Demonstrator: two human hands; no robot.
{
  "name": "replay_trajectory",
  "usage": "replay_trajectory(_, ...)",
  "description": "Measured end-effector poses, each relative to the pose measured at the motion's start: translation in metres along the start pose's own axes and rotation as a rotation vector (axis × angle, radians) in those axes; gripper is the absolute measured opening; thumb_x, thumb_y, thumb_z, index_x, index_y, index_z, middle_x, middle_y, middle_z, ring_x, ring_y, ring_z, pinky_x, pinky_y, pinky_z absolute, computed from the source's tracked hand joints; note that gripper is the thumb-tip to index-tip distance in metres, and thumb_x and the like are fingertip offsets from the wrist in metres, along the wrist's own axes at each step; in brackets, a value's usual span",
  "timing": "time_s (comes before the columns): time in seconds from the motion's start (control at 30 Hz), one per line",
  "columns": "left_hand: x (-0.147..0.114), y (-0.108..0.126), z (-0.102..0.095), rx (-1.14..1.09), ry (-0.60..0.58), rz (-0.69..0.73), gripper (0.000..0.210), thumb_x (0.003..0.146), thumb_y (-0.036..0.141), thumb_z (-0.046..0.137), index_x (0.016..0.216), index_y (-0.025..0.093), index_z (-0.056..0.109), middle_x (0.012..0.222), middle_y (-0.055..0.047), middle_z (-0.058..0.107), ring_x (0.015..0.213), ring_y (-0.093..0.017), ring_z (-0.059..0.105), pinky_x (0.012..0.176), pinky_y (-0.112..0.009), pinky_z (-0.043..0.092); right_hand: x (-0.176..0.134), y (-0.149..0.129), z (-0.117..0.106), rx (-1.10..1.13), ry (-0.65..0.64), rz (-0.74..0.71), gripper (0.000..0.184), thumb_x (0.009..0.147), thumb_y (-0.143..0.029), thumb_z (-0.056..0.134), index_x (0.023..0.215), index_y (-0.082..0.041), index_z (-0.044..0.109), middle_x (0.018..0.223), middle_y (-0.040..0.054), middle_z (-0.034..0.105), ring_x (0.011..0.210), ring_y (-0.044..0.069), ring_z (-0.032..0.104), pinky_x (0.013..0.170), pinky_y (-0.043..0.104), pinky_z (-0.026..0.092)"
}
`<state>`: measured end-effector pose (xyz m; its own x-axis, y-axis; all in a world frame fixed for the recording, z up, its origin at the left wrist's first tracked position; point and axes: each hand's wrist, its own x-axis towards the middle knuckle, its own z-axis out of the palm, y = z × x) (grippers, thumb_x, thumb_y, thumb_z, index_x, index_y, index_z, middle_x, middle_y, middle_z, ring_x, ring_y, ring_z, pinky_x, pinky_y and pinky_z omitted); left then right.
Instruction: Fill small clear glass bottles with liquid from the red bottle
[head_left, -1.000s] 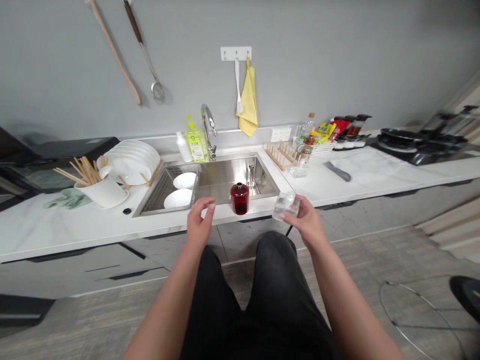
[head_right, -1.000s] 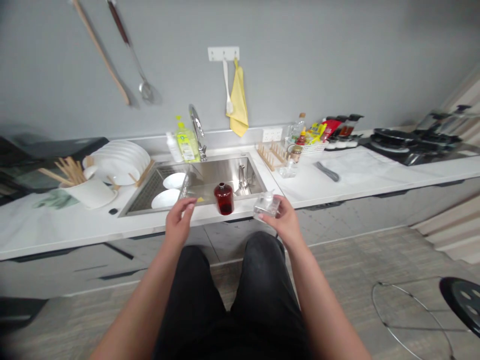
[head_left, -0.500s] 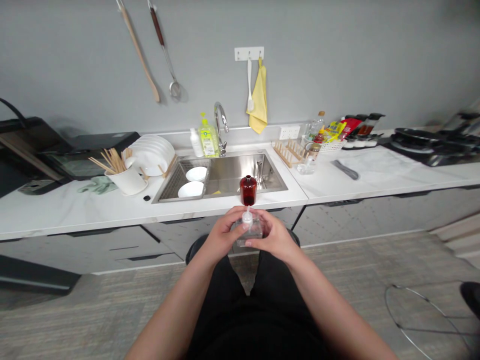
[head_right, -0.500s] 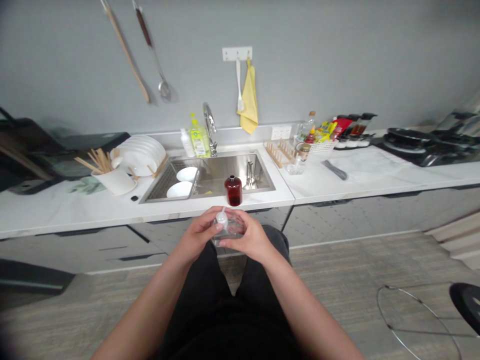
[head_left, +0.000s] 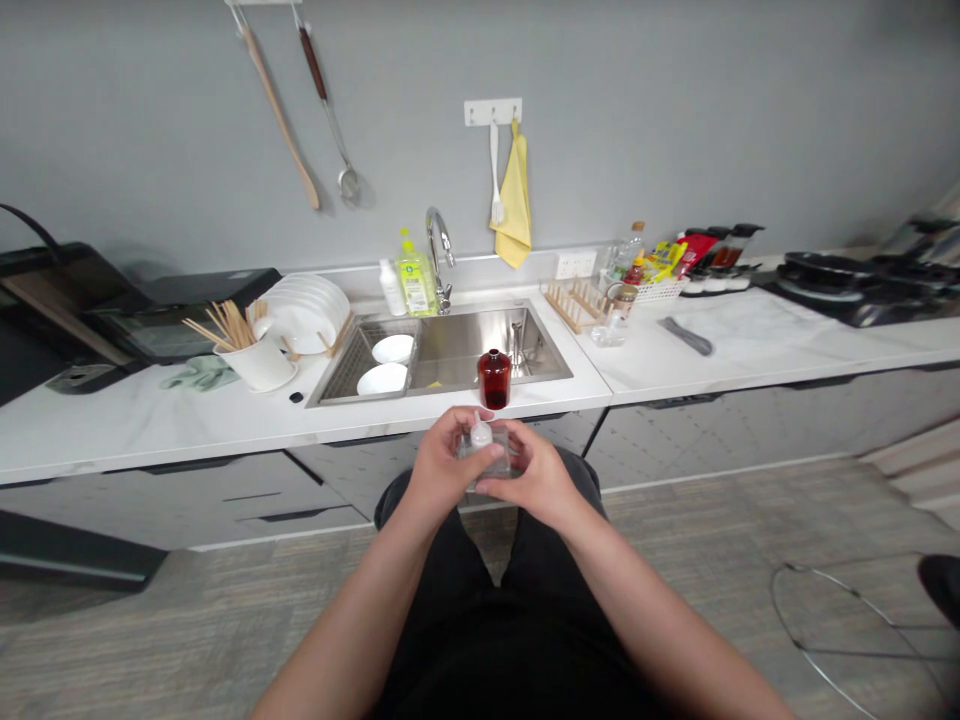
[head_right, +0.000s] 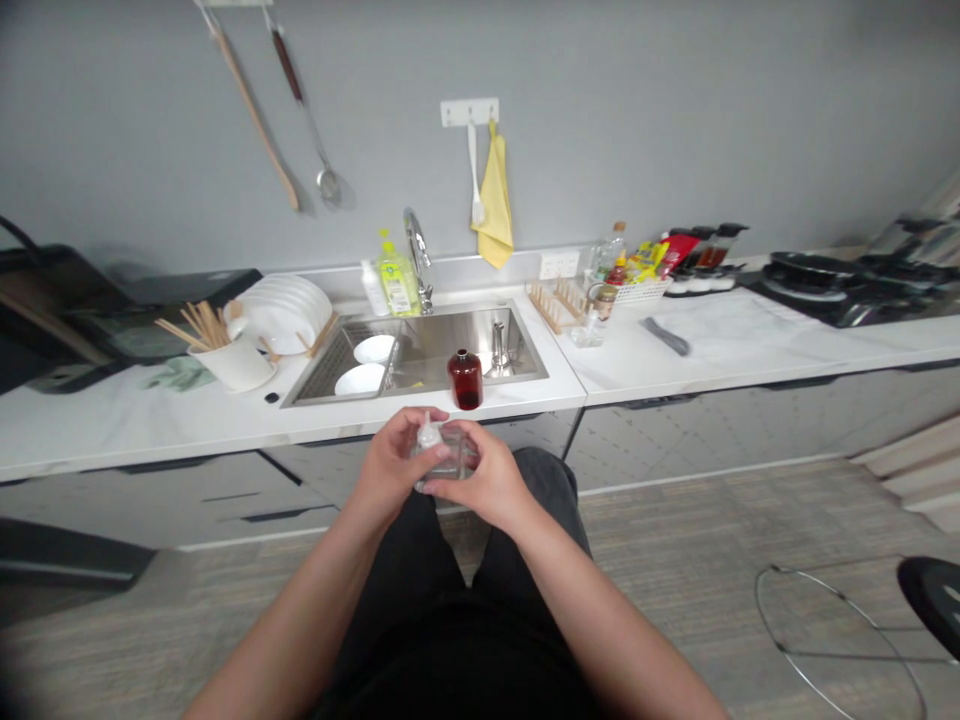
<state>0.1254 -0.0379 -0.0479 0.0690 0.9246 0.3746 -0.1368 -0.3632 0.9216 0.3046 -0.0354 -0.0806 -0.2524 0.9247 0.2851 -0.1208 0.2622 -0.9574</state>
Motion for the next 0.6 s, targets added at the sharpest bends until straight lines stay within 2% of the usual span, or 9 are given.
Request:
replay_trajectory(0.07,0.004,-0.003,0.001,-0.011,-0.033,-0.016,0.047,0.080,0.038,0.104,0.111,0.023,0.072,0.125,-0.008,0.080,0.116,-0.027,0.074,0.106,-0.041,0.058,0.000,-0.001,-0.002,0.015,0.014,0.014,0.083,0.066,-0.038,0.111,0.140,-0.030,0.073,0.143,0.0101,0.080,0.133,0.034,0.079,0.111,0.048,0.067)
replay_trajectory(0.17,0.003,-0.007,-0.001,-0.118,-0.111,-0.043,0.062,0.091,0.044,0.096,0.144,0.028,0.068,0.143,-0.012,0.078,0.133,-0.032,0.072,0.112,-0.046,0.058,0.000,-0.003,-0.007,0.024,0.001,0.033,0.081,0.066,-0.038,0.111,0.137,-0.029,0.074,0.142,0.0097,0.080,0.126,0.033,0.081,0.107,0.047,0.068)
replay_trajectory(0.23,0.001,-0.008,-0.004,-0.156,-0.097,-0.038,0.068,0.096,0.043,0.091,0.157,0.030,0.063,0.147,-0.012,0.079,0.144,-0.034,0.069,0.120,-0.049,0.054,-0.001,-0.003,-0.012,0.024,-0.013,0.045,0.079,0.066,-0.039,0.112,0.135,-0.029,0.074,0.138,0.0087,0.082,0.118,0.031,0.083,0.106,0.047,0.068)
replay_trajectory(0.3,0.002,-0.008,-0.006,-0.103,-0.109,-0.048,0.067,0.097,0.040,0.091,0.157,0.029,0.063,0.140,-0.012,0.082,0.143,-0.032,0.071,0.122,-0.049,0.053,-0.002,-0.001,-0.016,0.022,-0.005,0.048,0.080,0.067,-0.041,0.111,0.136,-0.030,0.073,0.139,0.0085,0.081,0.120,0.032,0.083,0.107,0.047,0.067)
replay_trajectory(0.4,0.006,-0.005,-0.005,0.078,-0.157,-0.069,0.066,0.092,0.037,0.094,0.152,0.027,0.068,0.125,-0.009,0.083,0.122,-0.029,0.078,0.116,-0.046,0.057,-0.003,0.005,-0.018,-0.018,0.004,0.024,0.083,0.068,-0.041,0.111,0.141,-0.031,0.073,0.143,0.0090,0.080,0.129,0.034,0.079,0.111,0.048,0.066)
replay_trajectory(0.47,0.007,-0.003,-0.005,0.215,-0.110,-0.031,0.069,0.086,0.036,0.099,0.148,0.027,0.070,0.120,-0.007,0.081,0.113,-0.026,0.078,0.112,-0.044,0.059,-0.003,0.007,-0.017,-0.057,-0.005,0.007,0.081,0.068,-0.040,0.110,0.140,-0.031,0.074,0.140,0.0086,0.081,0.128,0.033,0.080,0.109,0.048,0.066)
replay_trajectory(0.53,0.004,0.000,-0.008,0.295,-0.093,0.022,0.071,0.086,0.037,0.099,0.149,0.028,0.069,0.127,-0.008,0.079,0.120,-0.028,0.077,0.113,-0.044,0.059,-0.004,0.006,-0.016,-0.071,-0.016,0.002,0.078,0.070,-0.038,0.110,0.139,-0.031,0.075,0.138,0.0081,0.081,0.125,0.033,0.081,0.108,0.048,0.067)
replay_trajectory(0.6,-0.001,0.003,-0.012,0.269,-0.169,0.042,0.070,0.094,0.039,0.092,0.158,0.029,0.065,0.145,-0.013,0.077,0.136,-0.032,0.074,0.119,-0.047,0.057,-0.005,0.004,-0.015,-0.066,-0.030,0.006,0.077,0.071,-0.038,0.109,0.140,-0.031,0.075,0.141,0.0083,0.081,0.126,0.033,0.080,0.109,0.048,0.066)
